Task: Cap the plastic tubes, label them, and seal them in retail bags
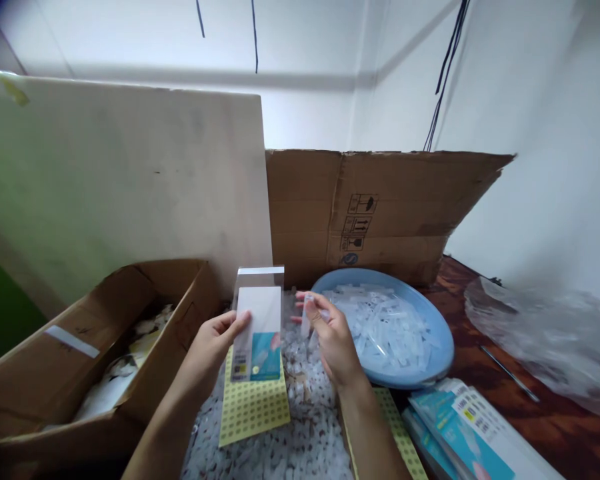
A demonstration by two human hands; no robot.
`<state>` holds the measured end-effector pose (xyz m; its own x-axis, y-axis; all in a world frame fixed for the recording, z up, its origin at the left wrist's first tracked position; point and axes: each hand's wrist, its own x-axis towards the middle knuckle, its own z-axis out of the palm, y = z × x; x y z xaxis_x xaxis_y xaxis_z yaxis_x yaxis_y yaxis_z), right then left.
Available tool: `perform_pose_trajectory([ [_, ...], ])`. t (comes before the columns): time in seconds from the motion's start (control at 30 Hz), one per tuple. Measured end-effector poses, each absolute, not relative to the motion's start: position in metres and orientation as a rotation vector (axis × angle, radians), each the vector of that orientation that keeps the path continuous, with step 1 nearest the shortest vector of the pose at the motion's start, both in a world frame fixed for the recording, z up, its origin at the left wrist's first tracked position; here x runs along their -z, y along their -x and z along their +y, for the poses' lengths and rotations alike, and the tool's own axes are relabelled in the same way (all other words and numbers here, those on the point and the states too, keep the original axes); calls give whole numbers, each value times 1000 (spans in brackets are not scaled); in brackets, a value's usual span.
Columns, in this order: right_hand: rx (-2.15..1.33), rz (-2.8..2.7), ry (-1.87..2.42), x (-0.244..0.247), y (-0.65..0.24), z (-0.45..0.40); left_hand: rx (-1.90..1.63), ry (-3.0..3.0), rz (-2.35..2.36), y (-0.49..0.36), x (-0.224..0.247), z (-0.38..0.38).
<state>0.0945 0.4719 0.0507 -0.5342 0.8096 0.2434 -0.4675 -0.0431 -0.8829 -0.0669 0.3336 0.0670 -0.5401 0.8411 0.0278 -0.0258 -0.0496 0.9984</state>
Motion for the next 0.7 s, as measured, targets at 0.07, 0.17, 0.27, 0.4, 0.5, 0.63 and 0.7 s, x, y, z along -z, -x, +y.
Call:
perform_pose_trajectory([
  [0.07,-1590,-1241,515,-47,-97,483,-1614,-873,1488,70,-67,330],
  [0.17,-1581,-1137,548,-46,-103,493,-1525,-951,1432,72,-70,327],
  [0.27,-1674,-946,497,-51,-105,490,-1401,-1076,1444,67,-74,327],
  [0.4,-1744,-844,461,-58,-98,476,-1276,-1123,1438,61,-77,328],
  [0.5,-1774,-869,448,-57,-91,469,-1267,-1055,1446,62,-78,326],
  [0.63,-1742,-795,476,-52,-86,469,-1214,-1017,1474,68,-79,321],
  [0.7,-1703,-753,487,-51,-87,471,-1189,-1003,1479,70,-80,319],
])
